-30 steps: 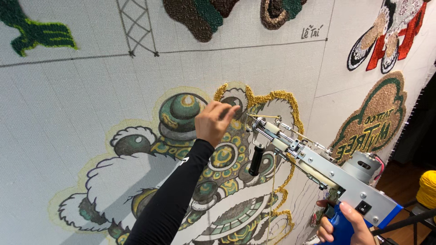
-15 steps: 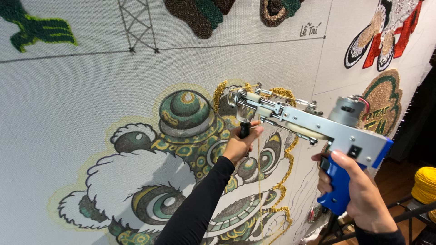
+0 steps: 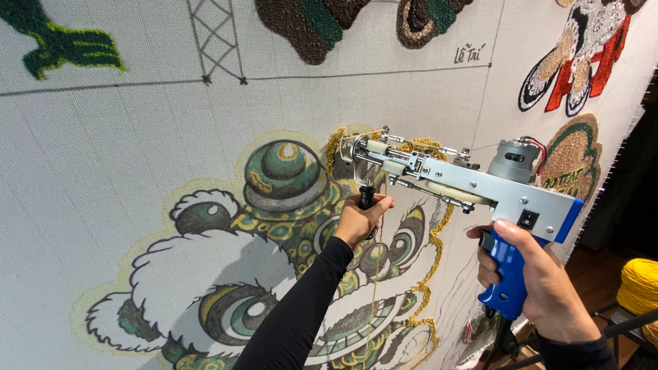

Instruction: The person uses a tufting gun to apply gold yarn to a canvas following a lion head design, occasionally pausing to adjust the yarn by hand.

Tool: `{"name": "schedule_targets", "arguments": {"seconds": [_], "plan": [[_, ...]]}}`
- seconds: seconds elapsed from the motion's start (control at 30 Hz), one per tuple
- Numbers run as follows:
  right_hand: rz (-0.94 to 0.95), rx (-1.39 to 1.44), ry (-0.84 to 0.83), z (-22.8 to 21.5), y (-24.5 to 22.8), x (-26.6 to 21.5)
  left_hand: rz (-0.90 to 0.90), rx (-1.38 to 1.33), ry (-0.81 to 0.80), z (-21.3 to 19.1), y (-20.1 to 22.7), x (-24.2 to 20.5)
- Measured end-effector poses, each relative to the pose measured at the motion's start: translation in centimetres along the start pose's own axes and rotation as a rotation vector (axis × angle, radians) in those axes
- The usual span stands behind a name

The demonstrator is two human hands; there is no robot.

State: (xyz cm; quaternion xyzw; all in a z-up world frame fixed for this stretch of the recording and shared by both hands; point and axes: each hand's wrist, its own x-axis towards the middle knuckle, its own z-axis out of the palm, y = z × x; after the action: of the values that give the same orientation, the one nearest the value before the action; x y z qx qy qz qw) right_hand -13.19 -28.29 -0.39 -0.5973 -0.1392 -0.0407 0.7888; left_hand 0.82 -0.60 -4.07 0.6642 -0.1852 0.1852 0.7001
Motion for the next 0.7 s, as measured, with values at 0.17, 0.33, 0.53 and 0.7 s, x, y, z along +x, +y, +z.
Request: {"name": "schedule_targets", "arguments": {"seconds": [0.17,0.33,0.53,0.7], "plan": [[0.026,-0.014,0.021,0.5,-0.3,-0.1,-0.007,0.035,-0.007,-0.3,0.2,-0.4],[0.035,-0.004,0.032,1.4,-0.6,0.0,-0.012,0.005,-0.002,-0.3,0.1,0.0],[-0.025,-0.025,0.048,3.8,-1.6,0.4,-0.055,-0.033,0.058,-0.8,0.6,0.6],[-0.109,-0.185,-0.009,4.7,-1.3,1.5,-0.082,-0.042,0.102,-1.8,0.8,1.5]]}}
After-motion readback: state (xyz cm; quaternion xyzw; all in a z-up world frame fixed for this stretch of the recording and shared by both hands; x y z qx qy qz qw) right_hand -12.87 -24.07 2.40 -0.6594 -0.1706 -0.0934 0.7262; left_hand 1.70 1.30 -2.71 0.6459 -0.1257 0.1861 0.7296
